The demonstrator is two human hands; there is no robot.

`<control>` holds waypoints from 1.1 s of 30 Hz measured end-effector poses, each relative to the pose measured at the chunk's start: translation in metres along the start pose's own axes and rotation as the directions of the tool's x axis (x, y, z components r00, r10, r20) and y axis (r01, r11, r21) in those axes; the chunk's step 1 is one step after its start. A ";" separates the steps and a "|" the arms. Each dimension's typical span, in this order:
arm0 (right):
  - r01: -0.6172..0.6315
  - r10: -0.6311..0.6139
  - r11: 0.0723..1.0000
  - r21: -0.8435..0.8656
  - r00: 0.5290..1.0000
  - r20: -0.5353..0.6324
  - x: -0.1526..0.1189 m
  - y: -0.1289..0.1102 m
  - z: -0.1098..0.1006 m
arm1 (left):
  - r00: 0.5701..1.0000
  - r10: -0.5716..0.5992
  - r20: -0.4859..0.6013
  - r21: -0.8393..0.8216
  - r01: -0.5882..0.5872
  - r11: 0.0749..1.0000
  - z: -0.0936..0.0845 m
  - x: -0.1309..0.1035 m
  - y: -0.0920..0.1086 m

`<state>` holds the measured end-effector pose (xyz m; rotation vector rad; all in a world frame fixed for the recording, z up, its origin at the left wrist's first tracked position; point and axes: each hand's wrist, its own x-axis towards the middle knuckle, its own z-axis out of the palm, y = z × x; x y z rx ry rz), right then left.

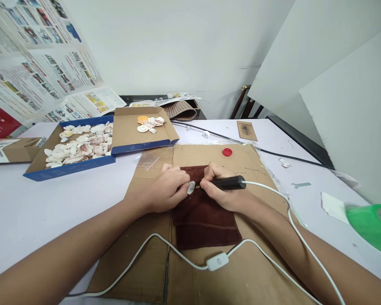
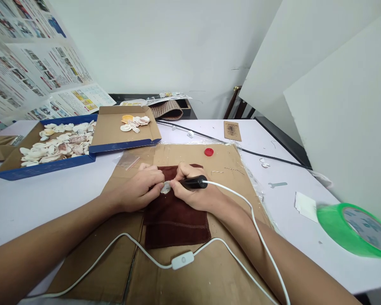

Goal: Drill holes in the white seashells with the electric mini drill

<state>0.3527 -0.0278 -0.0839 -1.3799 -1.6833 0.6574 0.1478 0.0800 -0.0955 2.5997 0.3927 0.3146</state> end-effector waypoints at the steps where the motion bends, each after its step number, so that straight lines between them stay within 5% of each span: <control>1: -0.006 0.006 1.000 0.022 1.000 0.003 -0.001 0.002 0.000 | 1.000 0.001 -0.004 0.006 -0.001 1.000 0.000 0.000 0.000; 8: -0.099 0.100 0.994 0.040 0.995 -0.022 -0.005 0.009 0.005 | 0.999 -0.031 -0.023 0.050 0.032 0.998 0.002 0.001 -0.002; 16: -0.240 0.243 0.970 0.043 0.968 -0.061 -0.011 -0.021 -0.006 | 0.998 -0.036 -0.052 0.058 0.039 0.998 0.001 0.003 -0.001; 23: -0.163 0.160 0.986 0.036 0.985 0.071 -0.018 -0.030 -0.021 | 0.992 -0.051 -0.119 0.108 0.064 0.992 0.000 -0.001 0.000; 33: 0.124 -0.132 0.969 -0.213 0.991 -0.024 -0.030 -0.031 -0.004 | 0.995 -0.061 -0.074 0.089 0.067 0.994 -0.001 0.001 -0.004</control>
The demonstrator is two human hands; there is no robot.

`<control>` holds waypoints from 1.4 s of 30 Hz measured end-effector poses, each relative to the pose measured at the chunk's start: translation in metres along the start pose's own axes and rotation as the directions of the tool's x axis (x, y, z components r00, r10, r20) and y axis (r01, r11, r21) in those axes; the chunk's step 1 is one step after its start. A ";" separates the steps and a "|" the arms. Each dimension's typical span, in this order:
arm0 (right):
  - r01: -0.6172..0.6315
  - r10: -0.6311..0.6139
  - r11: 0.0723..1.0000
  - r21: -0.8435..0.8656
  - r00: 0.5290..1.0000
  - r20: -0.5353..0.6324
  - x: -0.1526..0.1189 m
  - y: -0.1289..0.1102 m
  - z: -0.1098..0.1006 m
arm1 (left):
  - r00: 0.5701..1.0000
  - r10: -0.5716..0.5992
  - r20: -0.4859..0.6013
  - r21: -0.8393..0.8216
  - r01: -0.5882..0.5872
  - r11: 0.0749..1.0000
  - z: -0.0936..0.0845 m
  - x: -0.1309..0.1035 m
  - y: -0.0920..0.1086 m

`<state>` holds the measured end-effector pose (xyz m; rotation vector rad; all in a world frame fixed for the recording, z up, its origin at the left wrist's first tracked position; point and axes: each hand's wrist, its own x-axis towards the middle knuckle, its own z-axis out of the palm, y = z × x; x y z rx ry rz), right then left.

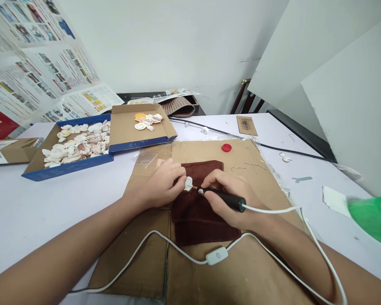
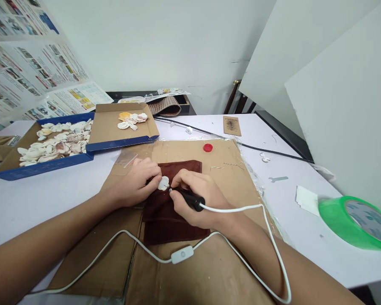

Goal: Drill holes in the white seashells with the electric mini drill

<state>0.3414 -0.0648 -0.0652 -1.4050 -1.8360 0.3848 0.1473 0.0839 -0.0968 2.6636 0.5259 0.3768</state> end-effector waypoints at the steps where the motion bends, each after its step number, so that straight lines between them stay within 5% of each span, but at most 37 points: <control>1: 0.041 -0.041 0.999 -0.028 0.999 0.004 -0.001 -0.002 0.002 | 1.000 -0.001 0.010 -0.001 0.001 1.000 0.000 0.000 0.000; 5: 0.137 -0.139 0.987 -0.082 0.990 -0.016 0.007 -0.005 0.011 | 0.998 0.040 0.046 -0.049 -0.038 0.998 0.000 -0.001 -0.001; 10: -0.104 0.129 0.970 0.219 0.986 -0.105 0.022 0.018 0.012 | 0.997 0.070 0.035 -0.095 -0.067 0.993 0.000 -0.002 -0.003; 12: -0.097 0.125 0.957 0.272 0.988 -0.087 0.017 0.027 0.011 | 0.997 0.070 0.038 -0.095 -0.067 0.993 0.000 -0.002 -0.003; 14: -0.008 0.030 0.983 0.183 0.992 -0.119 0.009 0.027 0.014 | 0.997 0.067 0.047 -0.092 -0.062 0.994 0.001 -0.002 -0.003; 17: 0.266 -0.270 0.962 -0.067 0.961 -0.064 0.002 0.017 0.022 | 0.997 0.057 0.059 -0.089 -0.052 0.995 0.001 -0.002 -0.004; 19: 0.296 -0.304 0.947 -0.126 0.951 -0.052 0.007 0.013 0.025 | 0.997 0.061 0.057 -0.097 -0.055 0.994 0.001 -0.002 -0.004; 23: 0.002 0.010 0.991 0.135 0.996 -0.091 0.019 0.022 0.016 | 0.996 0.074 0.055 -0.118 -0.067 0.991 0.000 -0.002 -0.004; 25: -0.028 0.048 0.981 0.193 0.994 -0.101 0.016 0.028 0.012 | 0.996 0.070 0.061 -0.125 -0.062 0.990 -0.001 -0.002 -0.003; 28: 0.106 -0.104 0.994 0.021 0.990 -0.098 0.004 0.026 0.015 | 0.996 0.071 0.056 -0.133 -0.063 0.989 -0.001 -0.001 -0.003; 32: 0.390 -0.397 0.891 -0.231 0.918 0.017 0.006 0.015 0.023 | 0.996 0.074 0.054 -0.141 -0.066 0.988 0.000 -0.001 -0.004; 37: 0.136 -0.127 0.989 0.059 0.983 -0.136 0.014 0.026 0.013 | 0.996 0.066 0.061 -0.133 -0.058 0.989 -0.001 -0.001 -0.003; 42: 0.368 -0.378 0.910 -0.192 0.926 -0.019 -0.001 0.021 0.018 | 0.996 0.050 0.070 -0.121 -0.041 0.992 -0.001 0.000 -0.002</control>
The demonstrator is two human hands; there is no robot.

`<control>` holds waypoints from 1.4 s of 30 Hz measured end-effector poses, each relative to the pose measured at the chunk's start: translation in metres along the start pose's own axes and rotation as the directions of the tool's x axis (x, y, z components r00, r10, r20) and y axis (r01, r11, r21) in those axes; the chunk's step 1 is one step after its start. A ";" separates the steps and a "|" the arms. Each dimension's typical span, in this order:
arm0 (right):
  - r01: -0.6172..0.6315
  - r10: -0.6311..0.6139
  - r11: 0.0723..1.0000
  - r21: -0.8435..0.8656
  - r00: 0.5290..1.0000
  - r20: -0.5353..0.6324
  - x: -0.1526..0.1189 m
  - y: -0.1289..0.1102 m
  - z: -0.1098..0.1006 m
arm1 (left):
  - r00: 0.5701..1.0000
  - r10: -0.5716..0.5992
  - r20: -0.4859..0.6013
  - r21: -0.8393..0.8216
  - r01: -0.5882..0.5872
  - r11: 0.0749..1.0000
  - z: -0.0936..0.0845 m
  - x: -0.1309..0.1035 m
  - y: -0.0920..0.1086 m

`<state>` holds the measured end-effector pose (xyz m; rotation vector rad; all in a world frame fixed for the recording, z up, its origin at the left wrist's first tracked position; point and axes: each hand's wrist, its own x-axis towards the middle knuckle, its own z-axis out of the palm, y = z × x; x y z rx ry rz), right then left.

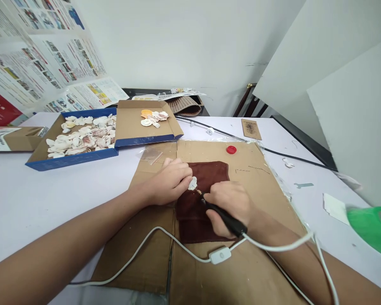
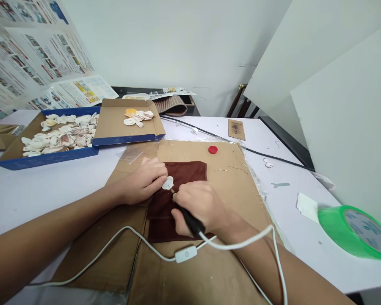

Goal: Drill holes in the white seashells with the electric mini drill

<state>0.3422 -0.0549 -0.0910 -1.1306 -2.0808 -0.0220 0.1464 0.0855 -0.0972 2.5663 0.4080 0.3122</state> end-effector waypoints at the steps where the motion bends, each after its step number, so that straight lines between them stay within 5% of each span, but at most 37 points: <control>1: 0.004 -0.004 0.999 -0.038 1.000 -0.004 0.002 -0.003 0.002 | 1.000 -0.001 0.002 -0.001 0.001 1.000 0.000 0.000 0.000; 2: 0.014 -0.014 1.000 -0.016 1.000 -0.016 0.006 -0.005 0.003 | 1.000 0.000 0.003 -0.003 0.000 1.000 0.000 0.000 -0.001; 6: -0.329 0.339 0.923 0.198 0.941 -0.020 0.022 0.007 0.002 | 1.000 0.006 0.003 -0.019 -0.006 1.000 0.001 -0.001 -0.002; 10: -0.388 0.413 0.843 0.372 0.911 0.013 0.012 0.028 -0.005 | 1.000 -0.007 0.026 -0.019 0.008 1.000 0.000 -0.002 -0.003; 13: -0.319 0.324 0.897 0.306 0.945 0.035 -0.003 0.031 -0.009 | 0.999 -0.021 0.029 -0.007 0.021 1.000 -0.001 -0.002 -0.002; 19: 0.038 -0.038 0.999 -0.032 0.999 -0.003 -0.003 0.007 -0.001 | 0.999 -0.031 0.023 0.032 0.030 0.999 0.000 -0.002 -0.002; 23: 0.067 -0.070 0.994 -0.091 0.997 -0.029 0.008 -0.006 0.005 | 0.999 -0.051 0.005 0.085 0.050 0.995 0.000 -0.002 -0.001; 29: -0.152 0.151 0.988 0.007 0.984 0.092 0.035 -0.007 0.002 | 1.000 -0.017 0.004 0.051 0.016 0.999 -0.001 -0.002 -0.001; 35: -0.492 0.456 0.847 0.203 0.868 0.199 0.062 0.008 0.001 | 0.999 -0.040 0.012 0.053 0.039 0.998 0.001 -0.001 0.000; 42: -0.506 0.511 0.749 0.428 0.852 0.113 0.053 0.030 0.005 | 1.000 -0.017 0.011 0.060 0.017 0.998 0.001 -0.001 -0.001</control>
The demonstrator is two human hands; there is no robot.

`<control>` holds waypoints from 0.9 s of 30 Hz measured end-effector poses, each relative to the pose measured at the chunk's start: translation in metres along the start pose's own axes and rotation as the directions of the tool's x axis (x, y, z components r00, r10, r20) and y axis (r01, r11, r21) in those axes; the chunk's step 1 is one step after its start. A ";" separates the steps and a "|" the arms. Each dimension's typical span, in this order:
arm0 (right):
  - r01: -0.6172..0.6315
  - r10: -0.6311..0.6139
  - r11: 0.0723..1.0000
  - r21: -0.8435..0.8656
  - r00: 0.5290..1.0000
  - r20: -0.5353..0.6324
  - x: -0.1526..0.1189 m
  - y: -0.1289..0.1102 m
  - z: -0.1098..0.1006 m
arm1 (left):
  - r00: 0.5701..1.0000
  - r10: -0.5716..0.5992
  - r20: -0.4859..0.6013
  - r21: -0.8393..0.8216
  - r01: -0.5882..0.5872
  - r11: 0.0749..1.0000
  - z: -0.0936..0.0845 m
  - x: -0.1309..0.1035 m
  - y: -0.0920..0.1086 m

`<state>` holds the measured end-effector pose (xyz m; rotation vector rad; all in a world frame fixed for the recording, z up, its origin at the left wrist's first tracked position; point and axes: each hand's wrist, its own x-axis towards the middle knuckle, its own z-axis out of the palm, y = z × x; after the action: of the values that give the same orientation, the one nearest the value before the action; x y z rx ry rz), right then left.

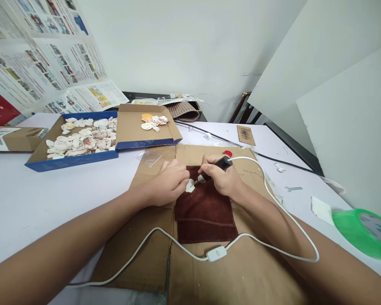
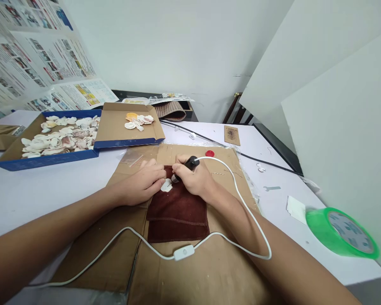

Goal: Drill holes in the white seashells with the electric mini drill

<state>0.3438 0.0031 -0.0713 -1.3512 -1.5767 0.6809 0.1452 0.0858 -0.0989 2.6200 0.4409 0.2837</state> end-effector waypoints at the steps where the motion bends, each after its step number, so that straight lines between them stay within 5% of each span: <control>1: 0.009 -0.009 1.000 0.017 1.000 -0.010 -0.001 0.003 -0.001 | 1.000 -0.005 0.005 -0.001 0.005 1.000 0.000 0.000 0.000; 8: 0.085 -0.082 0.994 0.075 0.996 -0.032 -0.016 0.016 -0.007 | 0.998 -0.046 0.042 0.008 0.046 0.999 -0.001 0.001 0.001; 14: 0.194 -0.196 0.980 -0.054 0.980 -0.040 -0.035 0.014 -0.007 | 0.999 -0.026 0.022 -0.014 0.026 1.000 -0.002 0.001 0.000; 21: 0.357 -0.374 0.896 -0.265 0.927 -0.017 -0.052 0.008 0.000 | 1.000 -0.002 0.002 -0.033 0.002 0.999 -0.001 0.000 -0.001; 27: 0.508 -0.542 0.730 -0.457 0.838 0.066 -0.057 -0.007 0.011 | 1.000 -0.006 -0.004 -0.019 0.006 1.000 0.000 0.000 -0.001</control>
<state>0.3290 -0.0511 -0.0858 -1.1316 -2.0216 -0.1090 0.1451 0.0866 -0.0997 2.5997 0.4447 0.2900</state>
